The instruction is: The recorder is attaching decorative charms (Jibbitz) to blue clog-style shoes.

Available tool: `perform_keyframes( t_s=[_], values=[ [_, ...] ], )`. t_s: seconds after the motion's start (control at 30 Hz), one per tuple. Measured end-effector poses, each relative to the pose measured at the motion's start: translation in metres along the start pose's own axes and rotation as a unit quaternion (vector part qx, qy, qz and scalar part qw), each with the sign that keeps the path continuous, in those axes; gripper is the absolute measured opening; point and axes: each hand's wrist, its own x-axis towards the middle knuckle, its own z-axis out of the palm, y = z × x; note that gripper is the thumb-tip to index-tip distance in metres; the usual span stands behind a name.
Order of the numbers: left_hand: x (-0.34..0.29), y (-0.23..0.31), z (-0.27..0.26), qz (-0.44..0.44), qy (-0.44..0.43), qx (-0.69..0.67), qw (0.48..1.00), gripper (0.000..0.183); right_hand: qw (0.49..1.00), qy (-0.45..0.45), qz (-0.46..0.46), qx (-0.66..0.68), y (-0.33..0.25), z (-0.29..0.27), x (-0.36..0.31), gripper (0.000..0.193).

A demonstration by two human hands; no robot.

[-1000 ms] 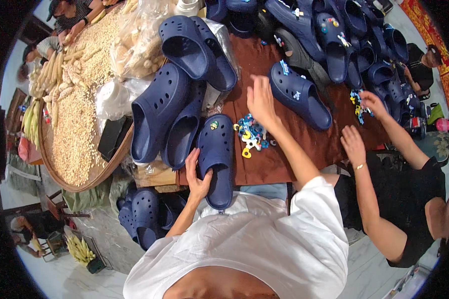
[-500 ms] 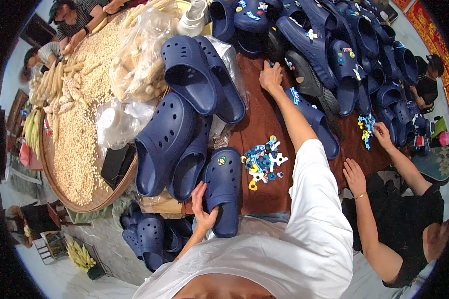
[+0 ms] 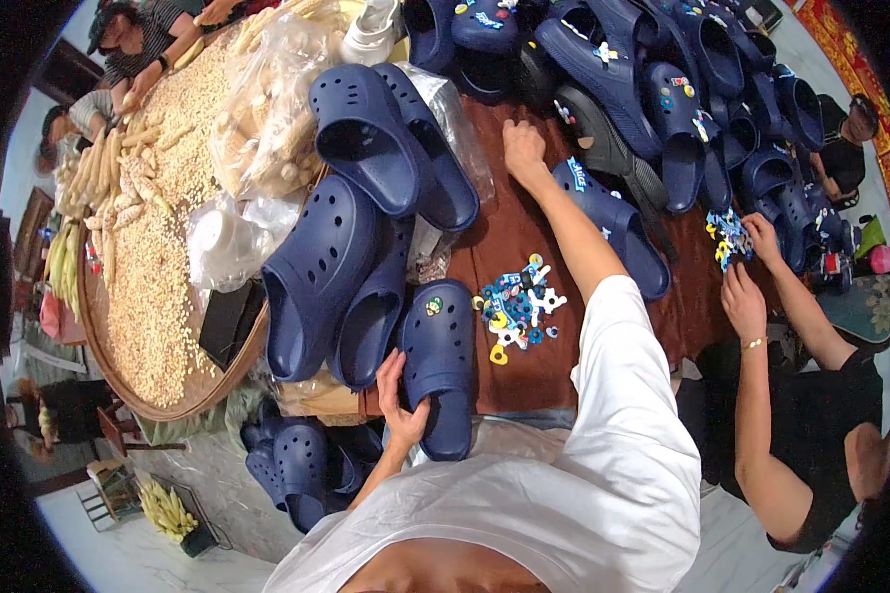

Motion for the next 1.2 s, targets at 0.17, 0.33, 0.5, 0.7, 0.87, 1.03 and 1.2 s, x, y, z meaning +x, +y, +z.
perform_keyframes(
  t_s=[0.17,0.33,0.5,0.7,0.87,1.03,1.2],
  values=[
    [-0.001,0.001,-0.001,0.004,0.015,-0.006,1.000,0.072,0.989,-0.011,-0.013,0.149,-0.046,-0.069,-0.070,0.023],
    [0.000,0.004,-0.002,0.016,0.006,0.012,1.000,0.070,0.970,0.007,-0.019,0.243,-0.057,-0.115,-0.173,0.023],
    [-0.004,0.003,0.000,0.002,-0.006,-0.010,1.000,0.065,0.967,0.008,-0.007,0.254,-0.057,-0.139,-0.249,0.024],
    [-0.017,0.013,-0.013,0.006,-0.040,-0.016,0.999,0.062,0.955,0.024,0.011,0.295,-0.065,-0.149,-0.280,0.025],
    [-0.022,0.027,-0.022,-0.004,-0.066,-0.031,0.997,0.061,0.947,0.078,-0.004,0.312,-0.076,-0.157,-0.297,0.019],
    [0.020,0.043,-0.011,0.074,-0.045,-0.021,0.996,0.047,0.932,0.050,0.006,0.359,-0.091,-0.158,-0.310,0.016],
    [0.068,0.043,0.013,0.104,-0.095,0.095,0.985,0.044,0.926,0.058,-0.001,0.374,-0.107,-0.161,-0.306,0.017]
  ],
)
